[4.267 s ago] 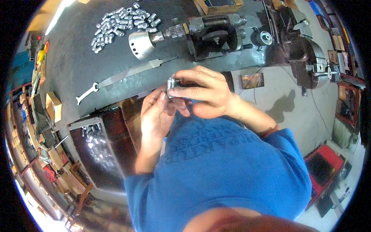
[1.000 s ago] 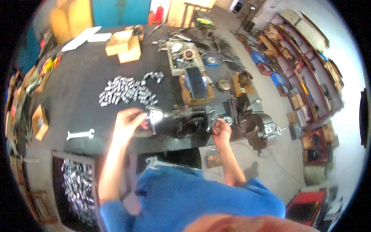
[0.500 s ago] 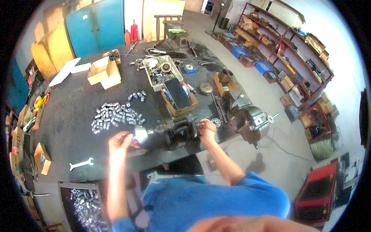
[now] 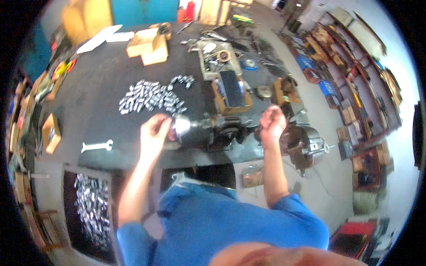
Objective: The person repeatedly picks up small cylindrical metal parts from a pile on the workbench, places them into a lathe chuck, and files the edges using a hand file. After filing, the person removes the part and places it into a drawer below the workbench.
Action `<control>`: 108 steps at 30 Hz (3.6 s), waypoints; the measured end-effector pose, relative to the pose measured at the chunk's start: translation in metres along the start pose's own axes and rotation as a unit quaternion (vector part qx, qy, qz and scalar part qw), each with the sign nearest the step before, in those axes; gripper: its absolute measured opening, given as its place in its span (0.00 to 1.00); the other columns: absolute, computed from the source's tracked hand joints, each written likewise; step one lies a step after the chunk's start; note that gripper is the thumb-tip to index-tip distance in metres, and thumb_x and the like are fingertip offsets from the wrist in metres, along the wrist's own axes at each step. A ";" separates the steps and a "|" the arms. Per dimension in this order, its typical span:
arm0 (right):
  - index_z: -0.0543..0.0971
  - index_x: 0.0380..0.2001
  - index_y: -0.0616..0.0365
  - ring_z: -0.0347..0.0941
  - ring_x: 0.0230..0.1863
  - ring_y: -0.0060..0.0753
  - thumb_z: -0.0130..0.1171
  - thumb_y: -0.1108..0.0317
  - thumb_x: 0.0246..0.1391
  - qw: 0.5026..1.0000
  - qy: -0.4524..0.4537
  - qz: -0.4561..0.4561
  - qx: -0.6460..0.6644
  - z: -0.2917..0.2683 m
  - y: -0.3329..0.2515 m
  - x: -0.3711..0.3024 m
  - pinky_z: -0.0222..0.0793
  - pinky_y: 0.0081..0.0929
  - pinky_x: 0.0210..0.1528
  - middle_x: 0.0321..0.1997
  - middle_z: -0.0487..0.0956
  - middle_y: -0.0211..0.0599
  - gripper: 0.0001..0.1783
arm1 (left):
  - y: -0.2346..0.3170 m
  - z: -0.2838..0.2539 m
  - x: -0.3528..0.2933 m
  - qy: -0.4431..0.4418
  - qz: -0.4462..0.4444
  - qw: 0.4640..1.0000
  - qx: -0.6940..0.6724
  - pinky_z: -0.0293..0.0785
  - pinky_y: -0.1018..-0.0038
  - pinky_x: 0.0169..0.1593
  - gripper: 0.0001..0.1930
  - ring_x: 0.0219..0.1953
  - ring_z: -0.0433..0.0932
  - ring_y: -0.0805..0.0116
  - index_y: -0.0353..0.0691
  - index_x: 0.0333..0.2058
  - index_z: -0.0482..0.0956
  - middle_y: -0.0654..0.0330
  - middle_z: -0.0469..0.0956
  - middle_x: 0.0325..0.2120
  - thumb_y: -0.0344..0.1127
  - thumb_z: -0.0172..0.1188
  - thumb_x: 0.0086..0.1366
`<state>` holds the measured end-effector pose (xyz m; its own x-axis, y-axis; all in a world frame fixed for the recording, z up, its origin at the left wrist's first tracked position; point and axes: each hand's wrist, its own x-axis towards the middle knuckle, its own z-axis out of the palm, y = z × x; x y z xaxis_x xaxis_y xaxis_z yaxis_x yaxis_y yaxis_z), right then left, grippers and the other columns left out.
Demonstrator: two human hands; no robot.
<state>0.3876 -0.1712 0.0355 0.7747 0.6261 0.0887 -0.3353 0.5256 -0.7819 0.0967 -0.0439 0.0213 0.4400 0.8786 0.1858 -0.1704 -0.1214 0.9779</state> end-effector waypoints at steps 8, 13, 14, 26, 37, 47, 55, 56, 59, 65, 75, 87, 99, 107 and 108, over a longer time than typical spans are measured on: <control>0.70 0.24 0.64 0.50 0.11 0.16 0.40 0.73 0.46 0.991 0.033 -0.089 -0.090 -0.018 0.067 0.051 0.44 0.14 0.11 0.13 0.62 0.28 0.08 | -0.004 0.008 0.000 0.018 -0.006 0.998 -0.052 0.61 0.87 0.19 0.02 0.15 0.64 0.83 0.35 0.29 0.69 0.66 0.70 0.17 0.28 0.50 0.58; 0.74 0.26 0.61 0.63 0.18 0.19 0.43 0.70 0.48 0.969 0.104 -0.063 -0.214 -0.053 0.097 0.045 0.57 0.18 0.17 0.19 0.70 0.29 0.10 | -0.004 0.008 0.003 0.013 -0.021 0.999 -0.043 0.60 0.87 0.18 0.03 0.15 0.63 0.84 0.37 0.28 0.69 0.68 0.69 0.16 0.30 0.51 0.58; 0.74 0.26 0.61 0.64 0.19 0.20 0.43 0.70 0.48 0.963 0.123 -0.040 -0.237 -0.051 0.096 0.037 0.58 0.18 0.19 0.20 0.70 0.29 0.10 | -0.005 0.007 0.002 0.012 -0.023 0.999 -0.047 0.60 0.87 0.18 0.03 0.15 0.63 0.84 0.38 0.28 0.69 0.68 0.69 0.16 0.30 0.51 0.58; 0.73 0.25 0.63 0.61 0.22 0.20 0.44 0.70 0.45 0.973 0.109 0.002 -0.202 -0.050 0.087 0.004 0.55 0.16 0.25 0.20 0.69 0.28 0.10 | -0.002 0.007 0.004 0.015 -0.067 0.996 -0.063 0.59 0.87 0.17 0.04 0.15 0.65 0.84 0.40 0.29 0.70 0.68 0.69 0.17 0.33 0.52 0.58; 0.71 0.25 0.61 0.55 0.14 0.16 0.44 0.71 0.49 0.987 -0.010 -0.062 -0.148 -0.012 0.055 0.051 0.48 0.14 0.13 0.16 0.64 0.27 0.07 | 0.004 0.005 0.006 0.005 -0.123 0.986 -0.111 0.59 0.86 0.12 0.10 0.12 0.65 0.82 0.35 0.26 0.70 0.66 0.68 0.14 0.36 0.51 0.59; 0.68 0.21 0.59 0.50 0.14 0.16 0.45 0.68 0.45 0.996 -0.044 -0.073 -0.006 -0.035 0.011 -0.042 0.41 0.13 0.12 0.16 0.62 0.28 0.07 | 0.003 0.004 0.003 0.029 -0.134 0.974 -0.180 0.61 0.85 0.13 0.13 0.12 0.66 0.79 0.33 0.28 0.71 0.64 0.68 0.13 0.40 0.51 0.59; 0.72 0.23 0.60 0.57 0.15 0.18 0.49 0.67 0.47 0.988 0.109 0.043 -0.103 -0.083 0.079 -0.011 0.46 0.14 0.11 0.17 0.67 0.26 0.08 | 0.000 -0.001 0.006 -0.019 -0.130 0.977 -0.170 0.63 0.84 0.14 0.09 0.13 0.67 0.78 0.33 0.28 0.72 0.62 0.70 0.15 0.34 0.55 0.56; 0.73 0.23 0.60 0.58 0.16 0.18 0.49 0.67 0.48 0.982 0.120 -0.002 -0.148 -0.073 0.087 0.002 0.48 0.14 0.11 0.18 0.68 0.27 0.08 | -0.001 -0.004 0.005 -0.020 -0.126 0.977 -0.168 0.63 0.84 0.14 0.08 0.13 0.68 0.77 0.33 0.28 0.72 0.62 0.71 0.16 0.34 0.55 0.55; 0.75 0.23 0.61 0.61 0.16 0.18 0.47 0.69 0.48 0.927 -0.066 -0.205 -0.306 -0.071 0.100 0.056 0.53 0.15 0.13 0.19 0.72 0.30 0.09 | 0.004 -0.009 -0.003 0.014 -0.139 0.966 -0.218 0.66 0.82 0.17 0.08 0.17 0.71 0.75 0.34 0.29 0.71 0.60 0.72 0.20 0.33 0.56 0.54; 0.72 0.24 0.64 0.57 0.14 0.17 0.43 0.73 0.46 0.988 -0.007 -0.128 -0.086 -0.012 0.045 0.041 0.50 0.14 0.14 0.17 0.67 0.29 0.08 | 0.018 -0.029 -0.038 -0.013 -0.035 0.951 -0.307 0.73 0.69 0.34 0.15 0.23 0.74 0.63 0.36 0.42 0.64 0.48 0.72 0.25 0.33 0.51 0.56; 0.70 0.27 0.64 0.50 0.15 0.16 0.46 0.65 0.48 0.999 -0.017 -0.042 -0.013 -0.053 0.016 -0.045 0.42 0.12 0.14 0.18 0.60 0.29 0.11 | 0.032 -0.035 -0.072 -0.066 0.037 0.906 -0.417 0.72 0.60 0.37 0.22 0.25 0.75 0.54 0.34 0.51 0.58 0.40 0.72 0.26 0.35 0.47 0.59; 0.69 0.25 0.64 0.51 0.14 0.17 0.41 0.72 0.46 0.994 0.083 0.025 -0.065 -0.079 0.076 -0.022 0.45 0.15 0.14 0.17 0.63 0.29 0.08 | 0.062 -0.018 -0.081 0.180 0.135 0.972 -0.061 0.72 0.79 0.31 0.26 0.27 0.75 0.71 0.31 0.39 0.68 0.55 0.74 0.27 0.22 0.68 0.37; 0.69 0.24 0.63 0.52 0.15 0.19 0.42 0.71 0.47 0.991 0.108 0.029 -0.076 -0.074 0.074 -0.026 0.46 0.15 0.14 0.17 0.63 0.28 0.08 | 0.053 -0.018 -0.073 0.231 0.205 0.919 0.245 0.59 0.87 0.18 0.23 0.14 0.63 0.84 0.35 0.34 0.72 0.68 0.68 0.12 0.35 0.70 0.38; 0.69 0.24 0.62 0.50 0.15 0.15 0.41 0.71 0.49 0.990 0.108 0.031 -0.079 -0.070 0.073 -0.028 0.44 0.13 0.14 0.17 0.62 0.27 0.08 | 0.068 -0.041 -0.095 0.349 0.054 0.826 0.439 0.62 0.87 0.23 0.20 0.19 0.64 0.84 0.37 0.34 0.73 0.68 0.73 0.19 0.31 0.69 0.40; 0.69 0.24 0.62 0.50 0.15 0.15 0.41 0.70 0.49 0.992 0.101 0.028 -0.075 -0.077 0.075 -0.026 0.44 0.13 0.14 0.17 0.62 0.27 0.08 | 0.061 -0.059 -0.102 0.357 0.074 0.785 0.500 0.62 0.86 0.23 0.20 0.17 0.64 0.83 0.38 0.34 0.74 0.69 0.72 0.17 0.33 0.69 0.40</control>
<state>0.3834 -0.1922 -0.0728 0.8543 0.5150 -0.0707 -0.3086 0.3929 -0.8663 -0.0113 -0.1139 0.0567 -0.1876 0.8122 0.5524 0.7626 -0.2340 0.6031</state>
